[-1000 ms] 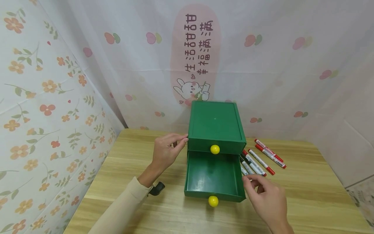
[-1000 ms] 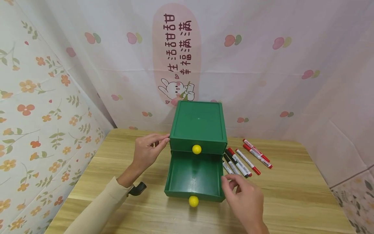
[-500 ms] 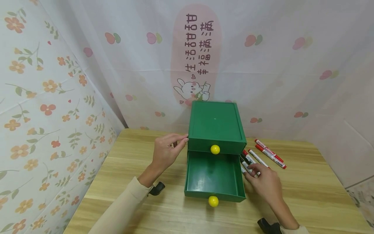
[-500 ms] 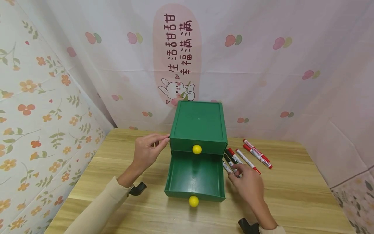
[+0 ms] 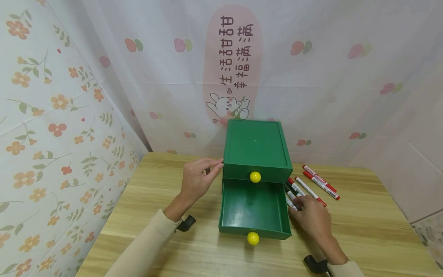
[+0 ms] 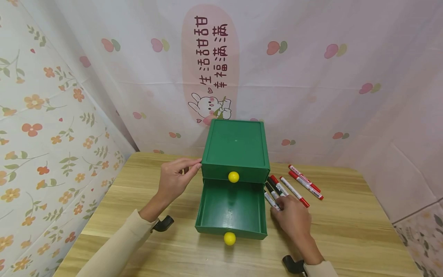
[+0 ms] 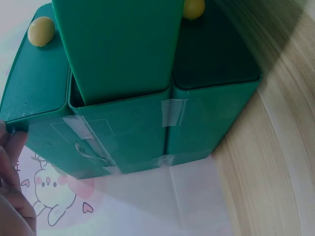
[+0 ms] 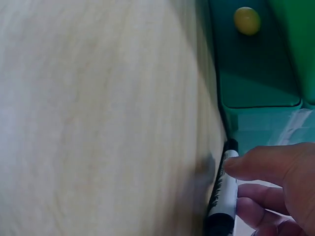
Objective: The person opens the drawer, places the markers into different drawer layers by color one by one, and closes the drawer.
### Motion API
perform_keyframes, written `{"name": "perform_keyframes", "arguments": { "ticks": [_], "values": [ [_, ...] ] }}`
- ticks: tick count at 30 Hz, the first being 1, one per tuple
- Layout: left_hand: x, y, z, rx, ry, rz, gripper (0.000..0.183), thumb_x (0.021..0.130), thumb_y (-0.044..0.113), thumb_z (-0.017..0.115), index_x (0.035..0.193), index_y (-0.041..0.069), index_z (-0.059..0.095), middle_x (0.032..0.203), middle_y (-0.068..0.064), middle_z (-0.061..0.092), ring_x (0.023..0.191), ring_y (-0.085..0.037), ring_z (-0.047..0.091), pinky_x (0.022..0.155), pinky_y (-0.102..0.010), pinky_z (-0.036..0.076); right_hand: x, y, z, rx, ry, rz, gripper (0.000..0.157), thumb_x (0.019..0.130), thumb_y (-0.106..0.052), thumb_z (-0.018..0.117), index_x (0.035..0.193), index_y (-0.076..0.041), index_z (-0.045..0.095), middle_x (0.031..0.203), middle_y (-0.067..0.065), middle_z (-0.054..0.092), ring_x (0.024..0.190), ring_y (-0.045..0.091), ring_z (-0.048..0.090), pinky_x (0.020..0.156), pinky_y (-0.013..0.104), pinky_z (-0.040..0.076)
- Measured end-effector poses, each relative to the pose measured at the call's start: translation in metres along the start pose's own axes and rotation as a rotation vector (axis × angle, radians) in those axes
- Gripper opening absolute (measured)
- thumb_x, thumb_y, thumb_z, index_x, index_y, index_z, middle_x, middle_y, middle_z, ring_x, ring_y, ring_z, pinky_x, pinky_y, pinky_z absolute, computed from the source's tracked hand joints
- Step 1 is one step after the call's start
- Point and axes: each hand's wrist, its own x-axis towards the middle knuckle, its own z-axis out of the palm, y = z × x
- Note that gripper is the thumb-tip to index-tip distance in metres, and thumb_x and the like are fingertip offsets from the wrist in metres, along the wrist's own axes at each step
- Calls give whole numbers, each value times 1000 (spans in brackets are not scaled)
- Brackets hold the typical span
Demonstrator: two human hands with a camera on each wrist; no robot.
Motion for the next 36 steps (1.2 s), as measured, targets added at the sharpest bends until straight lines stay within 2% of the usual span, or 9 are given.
{"name": "perform_keyframes", "arguments": {
  "ticks": [4, 12, 21, 32, 36],
  "values": [
    [0, -1, 0, -7, 0, 0, 14, 89, 14, 75, 100, 7, 79, 85, 2, 74, 55, -5, 52, 44, -18, 35, 0, 1, 2, -20, 8, -6, 25, 75, -27, 83, 91, -10, 75, 86, 4, 66, 70, 21, 60, 46, 33, 41],
    [-1, -2, 1, -16, 3, -3, 14, 88, 13, 75, 99, 6, 79, 85, 1, 74, 55, -5, 51, 45, -18, 36, 1, 2, 7, -31, 17, -32, 21, 75, -23, 84, 87, -9, 75, 78, 3, 63, 63, 18, 56, 44, 31, 40],
    [0, 0, 0, -20, -3, -2, 15, 89, 14, 74, 100, 7, 79, 86, 1, 74, 55, -5, 51, 45, -18, 36, 0, 1, 5, -16, 54, 10, 18, 75, -22, 77, 86, -9, 73, 78, 4, 62, 63, 20, 54, 44, 33, 37],
    [0, 1, 0, -7, 1, 4, 14, 88, 12, 75, 100, 6, 79, 86, 1, 74, 55, -5, 52, 44, -18, 36, -2, 5, -15, 37, 55, 84, 20, 78, -27, 74, 88, -10, 68, 85, 5, 60, 67, 20, 52, 50, 32, 35],
    [0, 1, 0, -15, -2, 0, 14, 88, 12, 75, 100, 6, 79, 85, 1, 74, 56, -5, 52, 44, -18, 36, -5, 4, -26, 33, 80, 78, 20, 77, -27, 74, 88, -11, 68, 84, 4, 61, 66, 19, 50, 51, 30, 35]
  ]
}}
